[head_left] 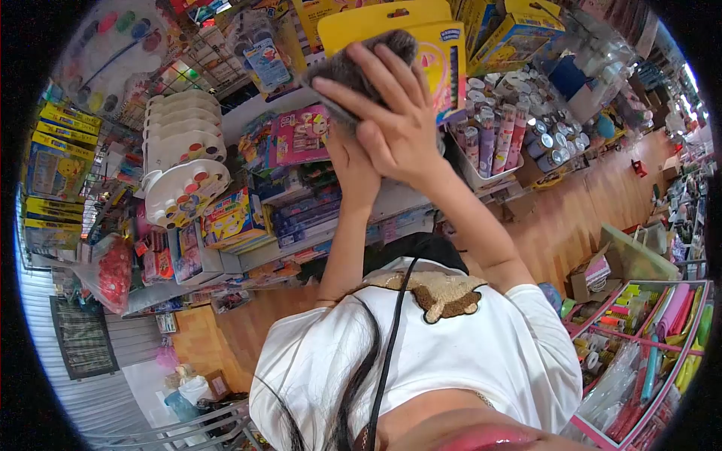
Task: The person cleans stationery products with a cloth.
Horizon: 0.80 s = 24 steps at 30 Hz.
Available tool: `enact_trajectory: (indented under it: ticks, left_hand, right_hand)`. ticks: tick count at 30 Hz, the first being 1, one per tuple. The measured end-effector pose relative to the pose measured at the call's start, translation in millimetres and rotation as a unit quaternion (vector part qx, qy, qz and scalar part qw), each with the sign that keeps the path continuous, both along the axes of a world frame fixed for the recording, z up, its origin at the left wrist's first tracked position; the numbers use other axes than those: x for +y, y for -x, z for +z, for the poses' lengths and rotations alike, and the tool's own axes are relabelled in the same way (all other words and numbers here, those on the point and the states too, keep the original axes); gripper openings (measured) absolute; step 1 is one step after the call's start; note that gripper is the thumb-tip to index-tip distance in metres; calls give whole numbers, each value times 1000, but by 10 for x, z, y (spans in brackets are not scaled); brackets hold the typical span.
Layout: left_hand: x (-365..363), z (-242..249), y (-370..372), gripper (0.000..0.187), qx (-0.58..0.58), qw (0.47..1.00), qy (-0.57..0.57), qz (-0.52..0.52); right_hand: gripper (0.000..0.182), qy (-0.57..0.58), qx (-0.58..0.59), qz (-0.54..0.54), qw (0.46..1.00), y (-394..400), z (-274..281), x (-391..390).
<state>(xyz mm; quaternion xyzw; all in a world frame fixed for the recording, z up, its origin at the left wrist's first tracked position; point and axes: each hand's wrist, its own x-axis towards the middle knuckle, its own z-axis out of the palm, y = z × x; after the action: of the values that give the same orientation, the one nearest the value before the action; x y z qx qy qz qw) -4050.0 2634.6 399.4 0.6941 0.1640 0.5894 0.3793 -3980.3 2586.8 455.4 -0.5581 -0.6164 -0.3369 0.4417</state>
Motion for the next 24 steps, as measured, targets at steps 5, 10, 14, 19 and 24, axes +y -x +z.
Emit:
enact_trajectory:
  ticks: [5,10,14,19,24]
  left_hand:
    - [-7,174,53,42,-76,969,167,-162]
    - [-10,166,27,39,-74,971,186,-131]
    - [82,3,102,47,162,981,-76,75]
    - [-58,180,-21,52,-142,934,280,-169]
    - [-172,158,-66,52,-121,943,301,-70]
  right_hand:
    - [37,-139,97,-45,985,-557,12,125]
    - [39,-105,153,-56,981,-224,-167,156]
    - [40,-28,33,-72,996,160,-136,-1]
    - [37,-118,93,-153,977,-244,-72,120]
    - [34,-195,215,-144,946,-500,-184,54]
